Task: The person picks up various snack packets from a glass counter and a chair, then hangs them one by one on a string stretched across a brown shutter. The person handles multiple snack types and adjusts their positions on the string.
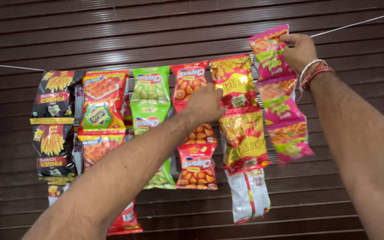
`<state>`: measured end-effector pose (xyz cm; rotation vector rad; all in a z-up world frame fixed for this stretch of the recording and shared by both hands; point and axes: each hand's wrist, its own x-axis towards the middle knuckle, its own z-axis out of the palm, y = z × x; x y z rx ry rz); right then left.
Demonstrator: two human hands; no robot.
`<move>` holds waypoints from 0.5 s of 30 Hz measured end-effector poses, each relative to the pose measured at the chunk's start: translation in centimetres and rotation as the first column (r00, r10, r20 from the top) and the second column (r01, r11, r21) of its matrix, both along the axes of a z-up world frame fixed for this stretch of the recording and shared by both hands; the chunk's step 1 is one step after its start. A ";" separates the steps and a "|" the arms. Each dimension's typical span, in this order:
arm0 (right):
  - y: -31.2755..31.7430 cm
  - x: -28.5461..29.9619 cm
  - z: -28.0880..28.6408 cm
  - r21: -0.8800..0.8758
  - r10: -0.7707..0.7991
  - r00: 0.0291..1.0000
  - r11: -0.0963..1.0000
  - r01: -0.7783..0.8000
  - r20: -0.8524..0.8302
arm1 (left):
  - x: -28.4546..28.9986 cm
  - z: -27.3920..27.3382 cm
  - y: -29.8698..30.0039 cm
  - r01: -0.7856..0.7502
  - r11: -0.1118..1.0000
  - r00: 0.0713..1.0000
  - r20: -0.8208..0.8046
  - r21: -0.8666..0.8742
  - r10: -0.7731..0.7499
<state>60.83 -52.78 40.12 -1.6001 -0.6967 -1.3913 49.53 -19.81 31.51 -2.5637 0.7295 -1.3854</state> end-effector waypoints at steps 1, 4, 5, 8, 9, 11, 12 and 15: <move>0.0 -0.8 0.1 -0.046 0.041 0.998 0.998 -0.042 -0.042 | 0.1 -0.1 -0.3 -0.001 1.000 1.000 -0.015 -0.023 0.001; 0.4 -1.5 1.1 -0.171 0.136 0.984 0.973 -0.155 -0.117 | 1.1 0.3 -1.1 0.012 0.997 0.999 -0.035 -0.071 -0.014; 0.7 -1.3 1.4 -0.208 0.150 0.982 0.963 -0.172 -0.119 | 1.5 0.4 -1.3 0.002 0.996 0.999 -0.045 -0.087 -0.006; 0.4 0.0 1.7 -0.275 0.019 0.988 0.960 -0.060 -0.150 | 2.4 0.3 -1.5 -0.010 0.992 0.998 -0.069 -0.129 0.002; 0.2 0.5 1.8 -0.290 -0.058 0.984 0.957 0.007 -0.167 | 2.4 0.3 -1.4 0.004 0.990 0.997 -0.077 -0.139 -0.015; -0.3 1.4 1.7 -0.283 -0.262 0.965 0.926 0.251 -0.002 | 2.1 0.3 -1.5 0.028 0.990 0.994 -0.099 -0.141 -0.042; -0.2 2.1 1.9 -0.274 -0.356 0.931 0.891 0.363 0.074 | 2.1 0.3 -1.3 0.030 0.989 0.992 -0.118 -0.145 -0.047; -0.2 3.3 2.9 -0.232 -0.344 0.902 0.884 0.405 0.262 | 2.1 0.1 -1.2 0.069 0.984 0.986 -0.140 -0.164 -0.093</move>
